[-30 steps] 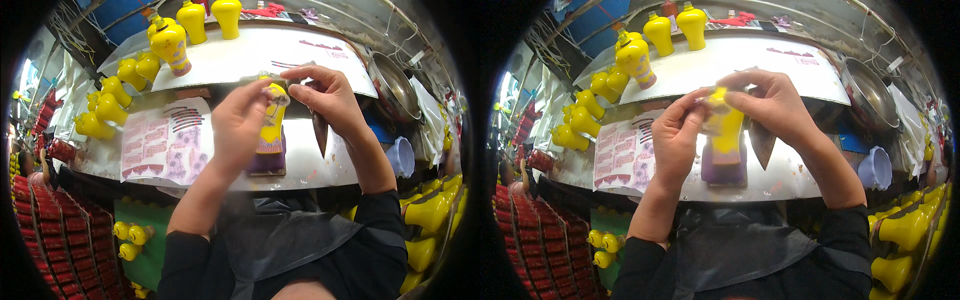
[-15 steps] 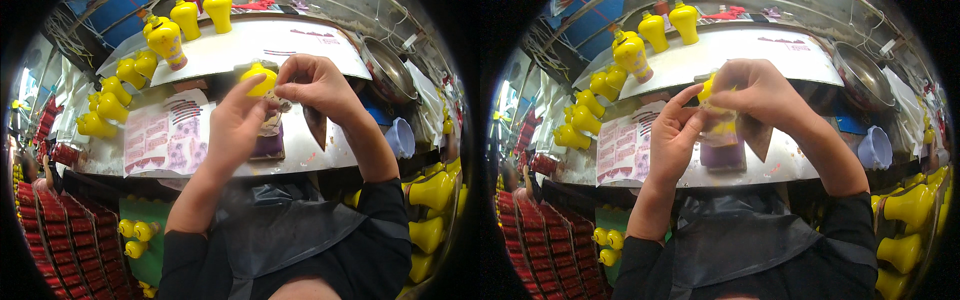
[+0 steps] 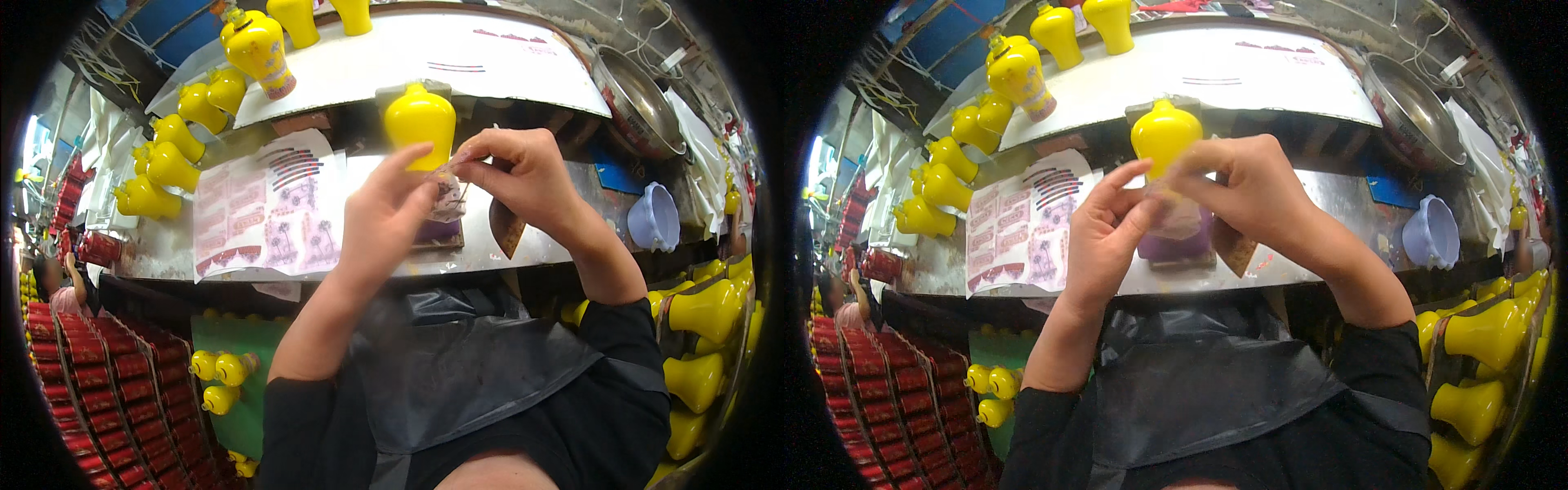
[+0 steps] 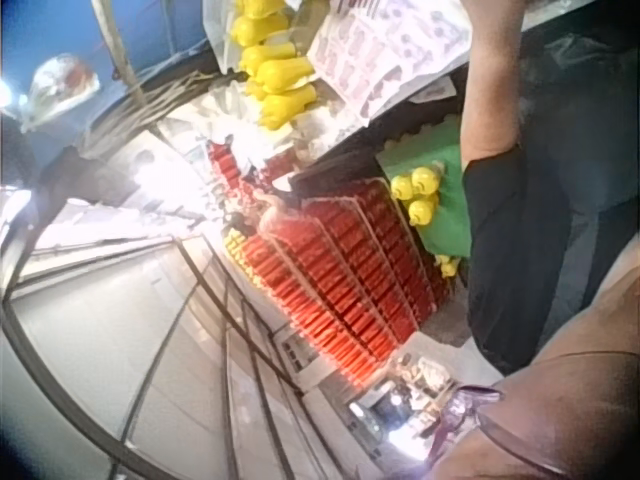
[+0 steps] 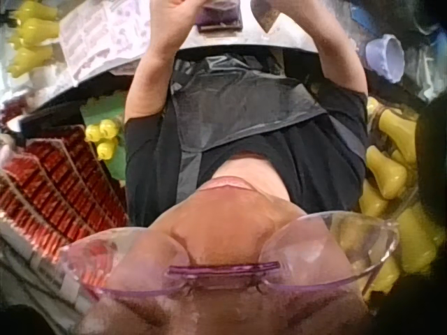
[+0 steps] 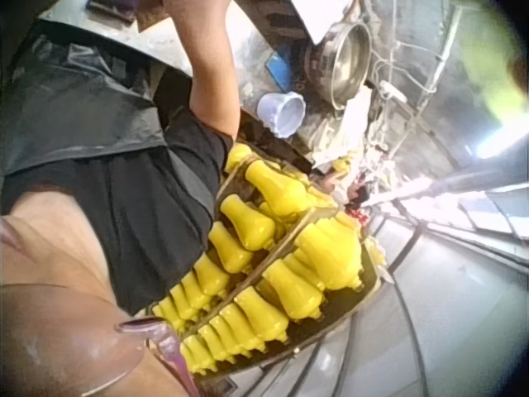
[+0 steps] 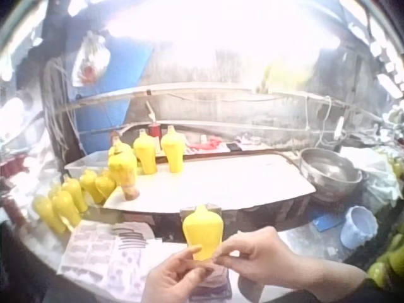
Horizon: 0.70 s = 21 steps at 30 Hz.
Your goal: The person applies printed stickers to yellow ceramic vases on a workbench. They peel each sticker from a sheet, position it on the vase body, smooth it with a cloth, and then apply a narrow strip around the neck. Finished vases are placed on a nearby shelf.
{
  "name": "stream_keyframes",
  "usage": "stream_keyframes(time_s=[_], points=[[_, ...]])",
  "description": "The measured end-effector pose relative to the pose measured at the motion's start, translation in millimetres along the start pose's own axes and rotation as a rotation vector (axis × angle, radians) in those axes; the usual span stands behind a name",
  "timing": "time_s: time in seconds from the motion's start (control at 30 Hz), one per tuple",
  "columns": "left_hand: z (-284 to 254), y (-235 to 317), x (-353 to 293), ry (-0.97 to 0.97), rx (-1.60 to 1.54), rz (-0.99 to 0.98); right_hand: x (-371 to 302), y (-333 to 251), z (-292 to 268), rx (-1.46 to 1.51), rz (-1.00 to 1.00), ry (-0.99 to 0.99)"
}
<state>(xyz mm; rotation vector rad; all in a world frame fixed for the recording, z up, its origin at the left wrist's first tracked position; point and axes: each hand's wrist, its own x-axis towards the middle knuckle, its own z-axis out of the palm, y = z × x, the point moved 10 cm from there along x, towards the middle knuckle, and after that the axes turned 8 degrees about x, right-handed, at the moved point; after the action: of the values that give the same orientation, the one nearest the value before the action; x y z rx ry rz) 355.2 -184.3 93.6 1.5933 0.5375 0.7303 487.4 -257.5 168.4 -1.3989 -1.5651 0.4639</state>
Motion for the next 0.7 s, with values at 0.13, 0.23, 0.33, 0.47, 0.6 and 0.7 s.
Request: stream_keyframes(time_s=[0.13,0.23,0.33,0.47,0.6,0.7], points=[[4,-42,-22,-0.086,0.246,-0.11,-25,7,4,-0.254,-0.031,-0.065],[12,-62,-39,-0.138,0.23,-0.173,-40,15,7,-0.276,-0.014,-0.12],[17,-69,-48,-0.188,0.298,-0.184,-41,19,5,-0.291,-0.011,-0.145],[4,-76,-40,-0.148,0.334,-0.192,-18,28,0,-0.277,-0.015,-0.187],[-25,-86,-15,0.044,0.304,-0.202,25,46,11,-0.244,-0.137,-0.179],[-39,-78,12,0.211,0.344,-0.036,51,77,20,-0.303,-0.023,-0.149]])
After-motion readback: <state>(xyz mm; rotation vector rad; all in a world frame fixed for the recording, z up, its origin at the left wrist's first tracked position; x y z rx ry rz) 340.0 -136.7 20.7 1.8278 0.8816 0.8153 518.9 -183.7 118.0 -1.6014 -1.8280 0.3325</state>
